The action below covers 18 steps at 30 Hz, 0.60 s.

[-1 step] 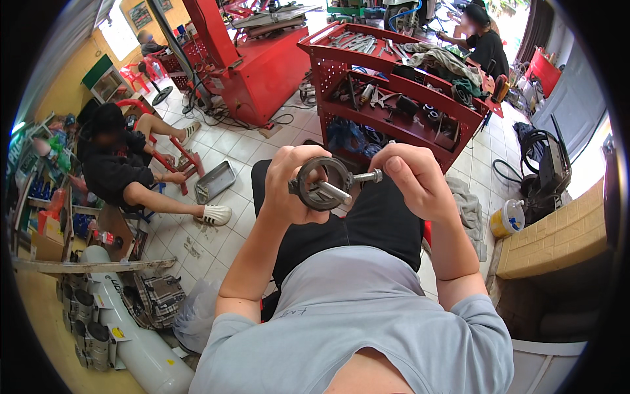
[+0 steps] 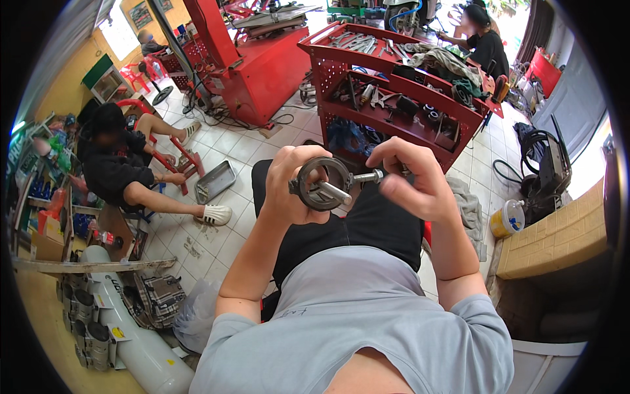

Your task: The person sits on a stool in a workshop and assembles a cylindrical mechanical component, likely a brake caliper. They insert a metal rod into the cylinder, attach a small metal piece, and tighten a nut onto the rod using their fingers. The person rotates the assembly to inspect the fit and alignment of the parts.

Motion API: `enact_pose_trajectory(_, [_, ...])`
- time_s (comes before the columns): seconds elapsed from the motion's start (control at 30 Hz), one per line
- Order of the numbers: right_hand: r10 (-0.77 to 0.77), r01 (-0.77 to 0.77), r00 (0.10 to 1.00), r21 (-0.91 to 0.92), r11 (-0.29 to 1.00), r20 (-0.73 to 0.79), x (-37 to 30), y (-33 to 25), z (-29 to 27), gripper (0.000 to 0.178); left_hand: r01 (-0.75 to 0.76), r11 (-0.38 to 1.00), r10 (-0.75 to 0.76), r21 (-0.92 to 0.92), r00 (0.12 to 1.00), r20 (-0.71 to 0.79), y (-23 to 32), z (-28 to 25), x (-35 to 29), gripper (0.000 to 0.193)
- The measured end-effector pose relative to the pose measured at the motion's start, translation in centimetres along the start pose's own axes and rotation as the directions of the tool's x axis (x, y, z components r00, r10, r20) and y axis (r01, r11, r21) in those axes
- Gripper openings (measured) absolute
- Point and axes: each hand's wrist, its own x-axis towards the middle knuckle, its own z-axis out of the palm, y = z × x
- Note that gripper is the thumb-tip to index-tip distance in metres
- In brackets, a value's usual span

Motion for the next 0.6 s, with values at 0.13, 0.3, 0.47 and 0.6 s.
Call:
enact_pose_trajectory(0.13, [0.056, -0.056, 0.998, 0.002, 0.998, -0.033, -0.2, -0.6, 0.6, 0.023, -0.009, 1.0, 0.009, 0.01, 1.0, 0.003, 0.0, -0.1, 0.1, 0.036])
enact_pose_trajectory(0.3, [0.001, -0.002, 1.0, -0.041, 0.999, -0.018, -0.2, 0.7, 0.3, 0.023, -0.012, 1.0, 0.011, 0.014, 0.998, 0.065, -1.0, -0.2, -0.6, 0.053])
enact_pose_trajectory(0.47, [0.001, -0.003, 0.998, -0.029, 1.0, -0.063, 0.0, -0.2, 0.7, 0.024, -0.015, 1.0, 0.014, 0.004, 0.998, 0.06, -1.3, 0.0, -0.8, 0.053])
enact_pose_trajectory(0.6, [-0.003, 0.0, 1.0, -0.09, 0.996, -0.027, -0.2, 0.5, 0.4, 0.025, 0.012, 1.0, -0.012, 0.028, 1.0, 0.01, -0.2, 0.2, -0.1, 0.04])
